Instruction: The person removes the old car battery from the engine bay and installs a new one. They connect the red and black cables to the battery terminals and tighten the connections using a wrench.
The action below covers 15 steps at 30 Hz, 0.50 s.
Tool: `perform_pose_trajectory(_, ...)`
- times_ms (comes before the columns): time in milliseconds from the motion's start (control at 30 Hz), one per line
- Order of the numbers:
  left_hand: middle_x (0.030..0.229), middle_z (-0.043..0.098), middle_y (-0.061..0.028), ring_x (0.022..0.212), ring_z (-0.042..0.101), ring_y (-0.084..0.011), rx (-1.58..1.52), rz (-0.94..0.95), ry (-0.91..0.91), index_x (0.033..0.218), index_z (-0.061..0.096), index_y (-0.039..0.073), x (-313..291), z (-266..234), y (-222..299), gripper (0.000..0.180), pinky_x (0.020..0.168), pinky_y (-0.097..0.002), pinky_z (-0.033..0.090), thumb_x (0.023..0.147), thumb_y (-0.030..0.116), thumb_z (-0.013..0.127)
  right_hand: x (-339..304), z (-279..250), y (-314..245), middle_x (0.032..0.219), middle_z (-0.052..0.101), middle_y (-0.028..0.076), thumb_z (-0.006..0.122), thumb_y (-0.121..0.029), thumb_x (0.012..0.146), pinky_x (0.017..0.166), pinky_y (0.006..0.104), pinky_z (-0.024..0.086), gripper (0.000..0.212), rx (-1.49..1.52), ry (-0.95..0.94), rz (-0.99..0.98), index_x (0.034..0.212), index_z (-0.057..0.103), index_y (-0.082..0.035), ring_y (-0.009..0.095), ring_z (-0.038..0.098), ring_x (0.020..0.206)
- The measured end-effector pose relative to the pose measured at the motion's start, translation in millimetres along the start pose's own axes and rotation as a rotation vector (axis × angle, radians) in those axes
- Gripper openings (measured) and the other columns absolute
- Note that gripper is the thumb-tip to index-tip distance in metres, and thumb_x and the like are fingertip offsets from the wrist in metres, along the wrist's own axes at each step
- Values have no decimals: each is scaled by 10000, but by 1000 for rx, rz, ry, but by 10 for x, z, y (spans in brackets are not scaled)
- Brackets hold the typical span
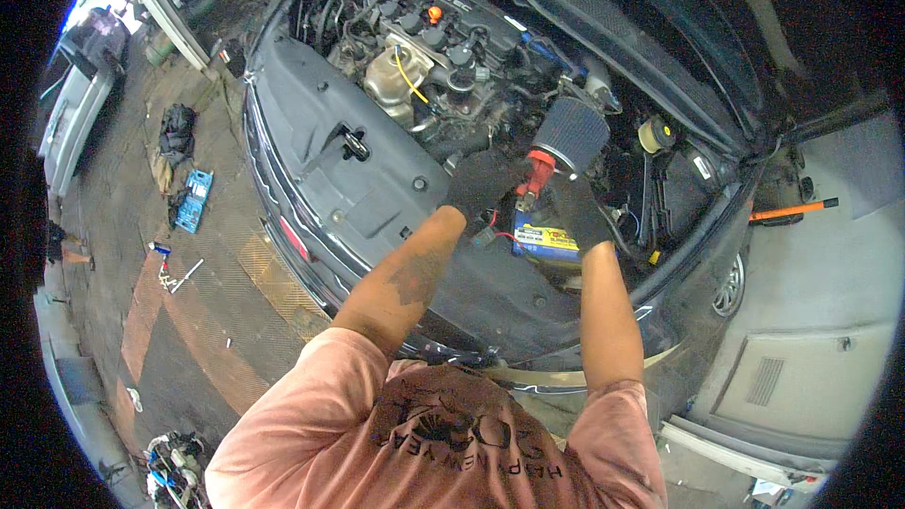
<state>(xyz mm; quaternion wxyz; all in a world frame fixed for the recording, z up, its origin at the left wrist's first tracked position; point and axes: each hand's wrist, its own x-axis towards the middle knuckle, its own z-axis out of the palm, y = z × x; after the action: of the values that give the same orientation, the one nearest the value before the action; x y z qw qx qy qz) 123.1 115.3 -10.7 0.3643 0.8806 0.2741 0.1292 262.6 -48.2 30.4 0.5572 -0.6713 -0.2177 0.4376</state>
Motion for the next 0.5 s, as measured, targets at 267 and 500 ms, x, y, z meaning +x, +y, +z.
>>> perform_pose_trajectory(267, 1435, 572, -290, 1329, 549, -474, -145, 357, 184, 1553, 409, 4, -567, -820, -155, 544, 1089, -482, 468, 1059, 180, 550, 273, -241, 337, 1014, 745, 106, 569, -270, 1056, 707, 363, 612, 274, -34, -154, -31, 1118, 689, -31, 232, 746, 849)
perform_pose_trajectory(500, 1462, 591, -229, 1317, 604, -303, -416, 168, -145, 1610, 340, 8, -1192, -1398, 41, 666, 1105, -412, 474, 1156, 489, 265, 682, -510, 601, 943, 709, 65, 613, -188, 1046, 657, 371, 618, 202, -500, -357, -442, 1208, 643, -72, 175, 694, 759)
